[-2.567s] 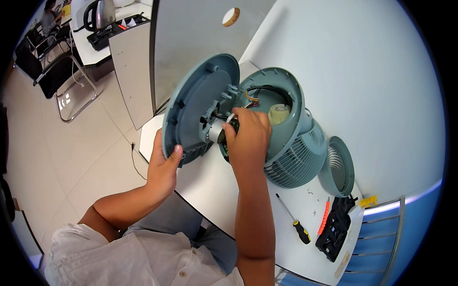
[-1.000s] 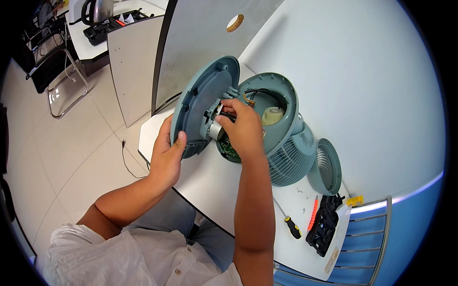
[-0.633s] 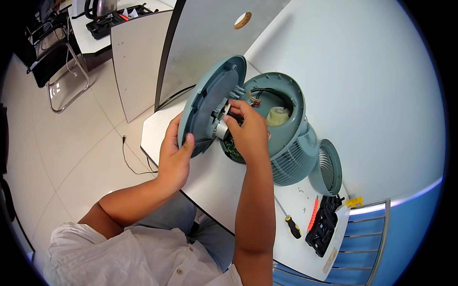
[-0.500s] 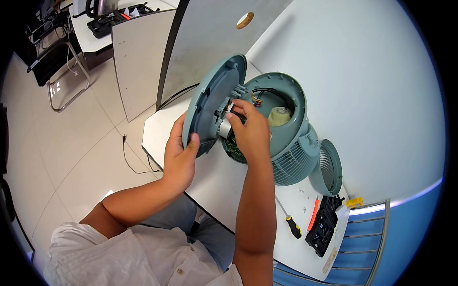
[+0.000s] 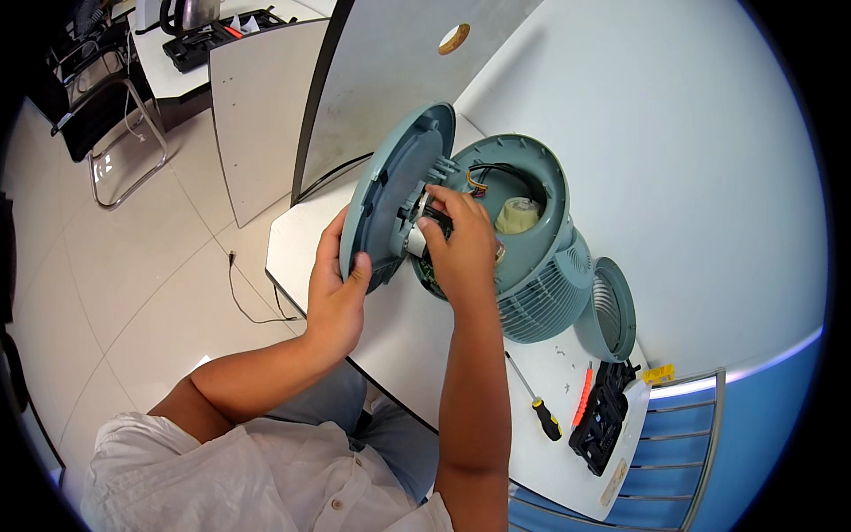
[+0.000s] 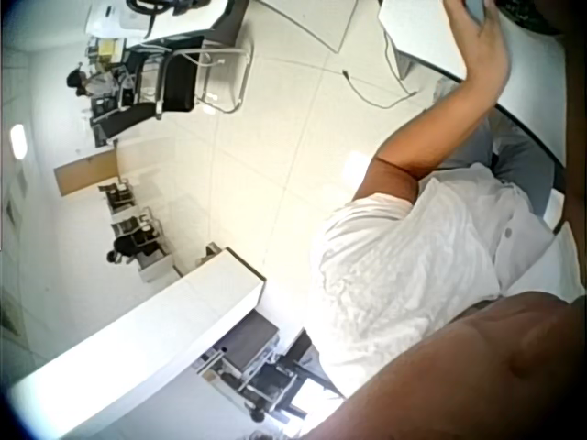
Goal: The person uses a screwdriver to remove and reinsert screws on the internal components of a disassembled teal fan. They manipulate the circuit board and motor housing while seated at a white desk in an office setting.
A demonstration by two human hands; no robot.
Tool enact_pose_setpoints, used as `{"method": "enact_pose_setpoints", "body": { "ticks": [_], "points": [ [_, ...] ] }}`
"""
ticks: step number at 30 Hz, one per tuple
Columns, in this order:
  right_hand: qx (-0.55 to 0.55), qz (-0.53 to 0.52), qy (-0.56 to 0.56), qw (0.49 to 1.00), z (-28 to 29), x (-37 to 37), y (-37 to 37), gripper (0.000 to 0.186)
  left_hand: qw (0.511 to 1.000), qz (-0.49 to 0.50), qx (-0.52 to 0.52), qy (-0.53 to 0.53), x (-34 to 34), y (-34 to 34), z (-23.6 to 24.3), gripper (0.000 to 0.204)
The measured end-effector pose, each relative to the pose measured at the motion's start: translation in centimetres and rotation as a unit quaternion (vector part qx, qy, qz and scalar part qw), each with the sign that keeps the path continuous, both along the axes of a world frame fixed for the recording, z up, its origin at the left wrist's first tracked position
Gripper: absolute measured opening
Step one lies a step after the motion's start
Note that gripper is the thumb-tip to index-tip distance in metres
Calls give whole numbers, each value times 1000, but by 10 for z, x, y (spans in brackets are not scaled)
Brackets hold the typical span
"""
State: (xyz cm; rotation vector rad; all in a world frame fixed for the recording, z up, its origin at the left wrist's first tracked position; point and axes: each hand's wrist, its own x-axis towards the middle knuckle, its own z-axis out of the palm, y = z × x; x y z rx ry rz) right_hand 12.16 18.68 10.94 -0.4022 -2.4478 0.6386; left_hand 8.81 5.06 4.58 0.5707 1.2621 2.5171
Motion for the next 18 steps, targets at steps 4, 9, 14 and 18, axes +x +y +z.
{"method": "enact_pose_setpoints", "body": {
  "ticks": [4, 9, 14, 18],
  "points": [
    [5, -22, 13, 1000, -11, 0, 0, 44, 1000, -6, 10, -15, 4, 0, -1, 56],
    [-1, -60, 12, 998, -10, 2, -5, 56, 1000, -3, 1, -24, 3, 1, -3, 54],
    [111, -39, 136, 984, -22, 10, -4, 55, 998, -15, 43, -33, 0, 3, -3, 50],
    [-335, 48, 220, 915, -13, 27, -28, 42, 998, -20, 47, -25, 2, -3, -3, 50]
  ]
}}
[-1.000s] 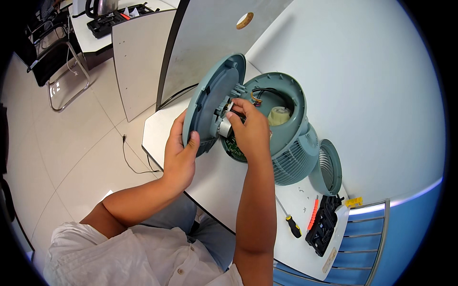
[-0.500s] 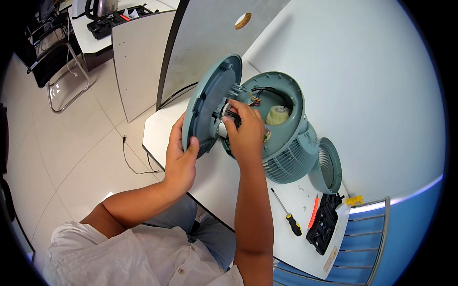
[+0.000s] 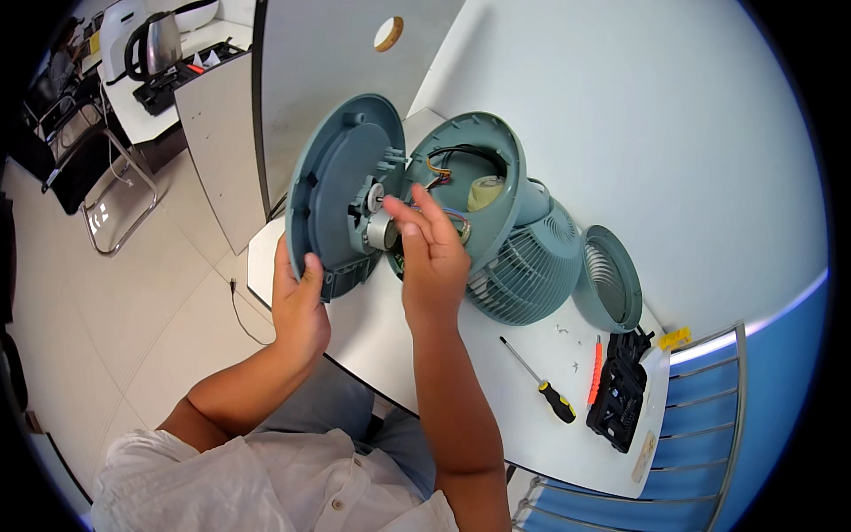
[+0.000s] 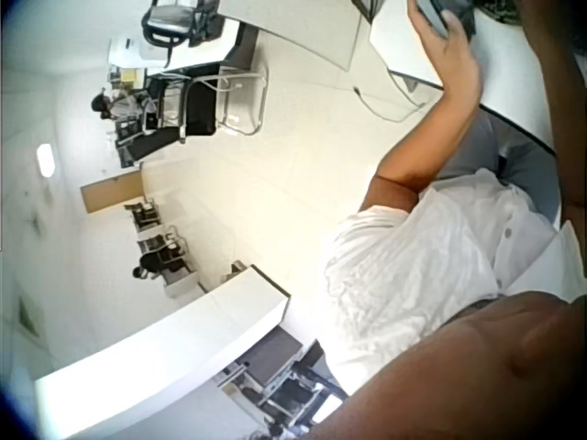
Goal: The person uses a screwdriver to remove and reinsert screws on the internal components of a disassembled teal fan. They manipulate the circuit board and motor housing while seated at a white desk in an office setting.
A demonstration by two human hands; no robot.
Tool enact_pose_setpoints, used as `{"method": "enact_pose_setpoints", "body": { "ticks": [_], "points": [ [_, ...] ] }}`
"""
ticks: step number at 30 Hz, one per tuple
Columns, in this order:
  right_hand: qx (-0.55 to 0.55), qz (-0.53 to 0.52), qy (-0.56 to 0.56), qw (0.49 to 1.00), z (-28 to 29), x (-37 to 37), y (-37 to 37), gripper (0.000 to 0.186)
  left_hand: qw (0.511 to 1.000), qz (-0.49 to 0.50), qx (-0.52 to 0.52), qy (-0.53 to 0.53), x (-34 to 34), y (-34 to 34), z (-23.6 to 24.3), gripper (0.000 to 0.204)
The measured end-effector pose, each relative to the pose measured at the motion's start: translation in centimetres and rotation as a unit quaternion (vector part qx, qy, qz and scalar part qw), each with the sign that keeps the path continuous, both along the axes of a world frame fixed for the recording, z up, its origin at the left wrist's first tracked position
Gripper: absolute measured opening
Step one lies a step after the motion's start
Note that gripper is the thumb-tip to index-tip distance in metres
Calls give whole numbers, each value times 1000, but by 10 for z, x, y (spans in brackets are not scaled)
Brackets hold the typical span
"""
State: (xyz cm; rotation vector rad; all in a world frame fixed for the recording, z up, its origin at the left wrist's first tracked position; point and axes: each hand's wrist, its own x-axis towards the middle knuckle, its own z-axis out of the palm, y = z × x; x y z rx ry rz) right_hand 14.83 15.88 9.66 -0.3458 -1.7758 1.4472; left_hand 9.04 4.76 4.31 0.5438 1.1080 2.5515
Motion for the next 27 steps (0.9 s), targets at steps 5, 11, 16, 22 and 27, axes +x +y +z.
{"method": "enact_pose_setpoints", "body": {
  "ticks": [5, 11, 16, 22, 27],
  "points": [
    [-236, 268, 180, 916, -1, 21, 13, 40, 1000, -1, 3, 8, 5, 0, -6, 53],
    [-242, 393, 214, 861, -7, 33, 16, 51, 999, 16, -23, 35, 5, -3, -16, 53],
    [-239, 389, 226, 861, -10, 39, 9, 42, 999, 9, -18, 35, 7, -3, -16, 56],
    [-199, 372, 224, 879, -9, 43, 2, 37, 998, 11, -38, 51, 6, -3, -23, 55],
    [-19, 125, 9, 992, 13, 45, 4, 23, 998, 7, -39, 54, 9, -5, -35, 55]
  ]
}}
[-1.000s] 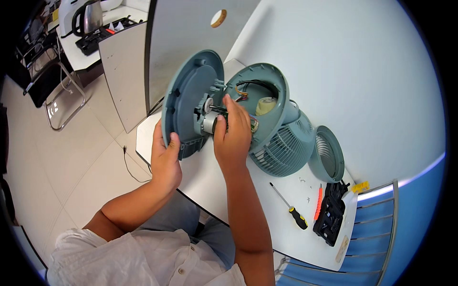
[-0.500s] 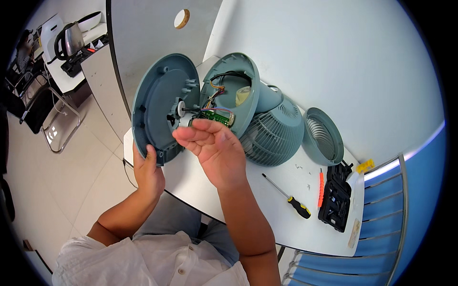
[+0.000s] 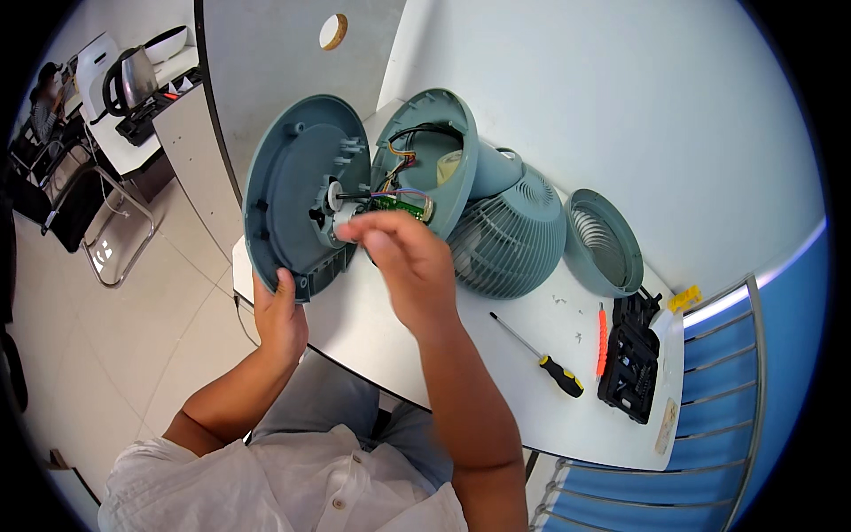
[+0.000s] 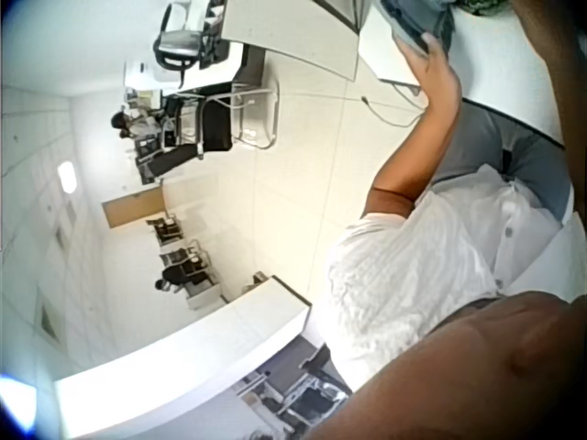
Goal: The person uses a screwdriver to remove and reinsert screws on the internal components of a disassembled teal fan. They manipulate the circuit board and motor housing while seated at a white desk in an office setting.
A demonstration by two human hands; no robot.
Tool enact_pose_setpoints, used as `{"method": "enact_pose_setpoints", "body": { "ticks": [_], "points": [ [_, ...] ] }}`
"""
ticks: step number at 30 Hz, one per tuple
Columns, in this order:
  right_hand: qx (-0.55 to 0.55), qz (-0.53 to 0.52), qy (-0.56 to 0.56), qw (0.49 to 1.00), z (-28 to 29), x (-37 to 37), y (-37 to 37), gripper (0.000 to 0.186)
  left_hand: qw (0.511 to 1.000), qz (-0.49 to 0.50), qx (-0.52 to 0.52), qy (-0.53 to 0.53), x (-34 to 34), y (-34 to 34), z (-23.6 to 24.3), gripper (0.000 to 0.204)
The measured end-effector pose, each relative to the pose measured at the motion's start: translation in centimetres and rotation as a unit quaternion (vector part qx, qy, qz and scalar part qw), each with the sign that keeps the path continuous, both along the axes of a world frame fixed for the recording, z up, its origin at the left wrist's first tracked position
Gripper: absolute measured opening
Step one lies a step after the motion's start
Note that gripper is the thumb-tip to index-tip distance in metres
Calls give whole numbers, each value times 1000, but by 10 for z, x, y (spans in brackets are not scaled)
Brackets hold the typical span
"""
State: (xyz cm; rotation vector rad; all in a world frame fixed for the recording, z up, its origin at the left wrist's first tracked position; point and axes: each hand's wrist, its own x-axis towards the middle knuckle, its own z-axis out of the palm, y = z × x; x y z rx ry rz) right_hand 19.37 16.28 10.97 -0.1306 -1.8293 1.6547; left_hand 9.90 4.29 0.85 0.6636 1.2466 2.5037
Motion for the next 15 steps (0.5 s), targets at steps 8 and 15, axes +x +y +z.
{"method": "enact_pose_setpoints", "body": {
  "ticks": [8, 15],
  "points": [
    [551, -240, -157, 784, -8, -42, 22, 42, 998, -49, 10, -49, -4, -2, -15, 59],
    [532, -258, -234, 772, -10, -50, 15, 32, 991, -36, -23, -127, -6, -8, -1, 53]
  ]
}}
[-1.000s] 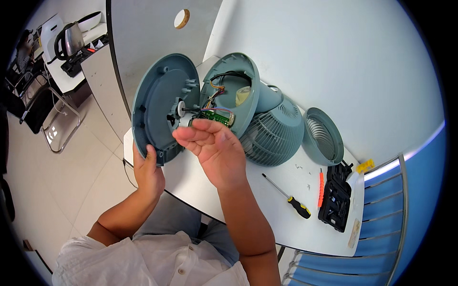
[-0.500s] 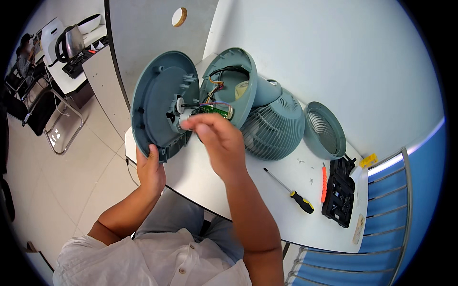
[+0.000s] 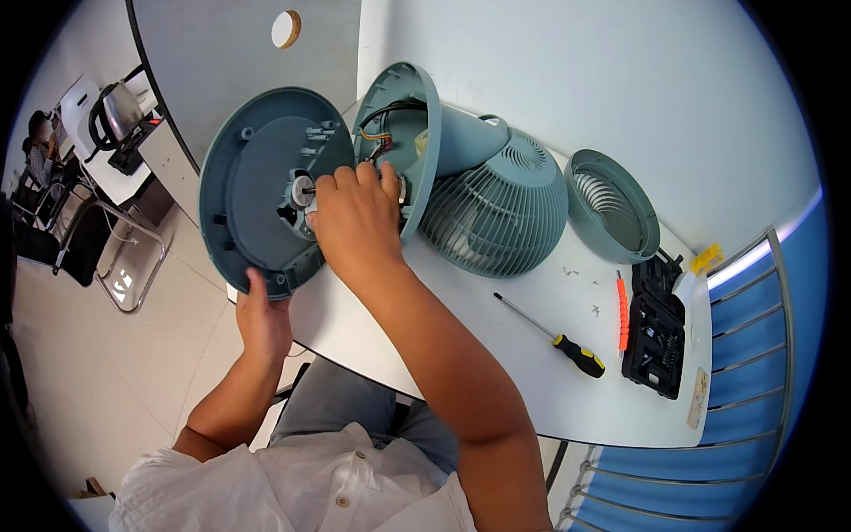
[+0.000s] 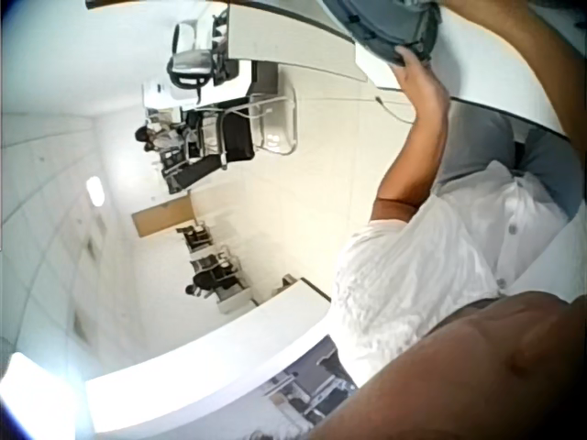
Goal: The person uses a screwdriver to remove and reinsert screws on the internal components of a disassembled teal fan. They manipulate the circuit board and motor housing while seated at a white desk in an office setting.
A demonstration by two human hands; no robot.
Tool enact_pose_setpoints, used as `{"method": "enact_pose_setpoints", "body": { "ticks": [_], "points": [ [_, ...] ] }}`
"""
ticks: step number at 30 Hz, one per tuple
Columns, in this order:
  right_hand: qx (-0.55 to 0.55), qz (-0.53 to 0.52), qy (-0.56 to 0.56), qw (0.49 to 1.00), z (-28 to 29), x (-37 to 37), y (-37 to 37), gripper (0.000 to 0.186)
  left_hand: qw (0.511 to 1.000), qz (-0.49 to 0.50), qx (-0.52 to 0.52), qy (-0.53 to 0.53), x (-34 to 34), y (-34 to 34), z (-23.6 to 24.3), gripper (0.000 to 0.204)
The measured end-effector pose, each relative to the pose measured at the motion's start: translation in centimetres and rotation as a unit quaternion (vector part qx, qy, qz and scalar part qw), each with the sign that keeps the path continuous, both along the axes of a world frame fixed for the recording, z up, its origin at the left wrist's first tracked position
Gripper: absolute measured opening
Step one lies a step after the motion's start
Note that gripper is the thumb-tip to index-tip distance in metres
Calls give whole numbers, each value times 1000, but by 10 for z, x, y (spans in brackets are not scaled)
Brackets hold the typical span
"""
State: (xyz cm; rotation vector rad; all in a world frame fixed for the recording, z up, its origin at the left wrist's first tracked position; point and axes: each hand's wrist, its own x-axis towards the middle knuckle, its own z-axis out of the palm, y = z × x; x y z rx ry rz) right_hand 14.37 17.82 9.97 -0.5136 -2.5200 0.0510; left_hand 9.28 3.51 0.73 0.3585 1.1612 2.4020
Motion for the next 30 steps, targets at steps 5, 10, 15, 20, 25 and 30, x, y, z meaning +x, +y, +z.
{"method": "enact_pose_setpoints", "body": {
  "ticks": [5, 10, 15, 20, 25, 30],
  "points": [
    [-22, 5, 26, 999, -3, 0, 2, 32, 1000, 7, -9, -8, -13, 0, 1, 50],
    [-35, 12, 35, 999, -2, -2, 5, 36, 1000, -19, 7, 15, -15, -2, -2, 52],
    [-28, 20, 77, 996, -1, -6, 4, 41, 1000, -16, -9, 24, -14, -3, -7, 53],
    [-20, 83, 137, 987, -7, -11, 11, 41, 999, -17, -13, 35, -13, -3, -13, 55],
    [-38, 80, 119, 989, -9, -13, 10, 40, 999, -18, -22, 36, -13, -7, -17, 56],
    [-50, 87, 148, 984, -15, -17, 9, 38, 999, -17, -18, 26, -9, -3, -12, 55]
  ]
}}
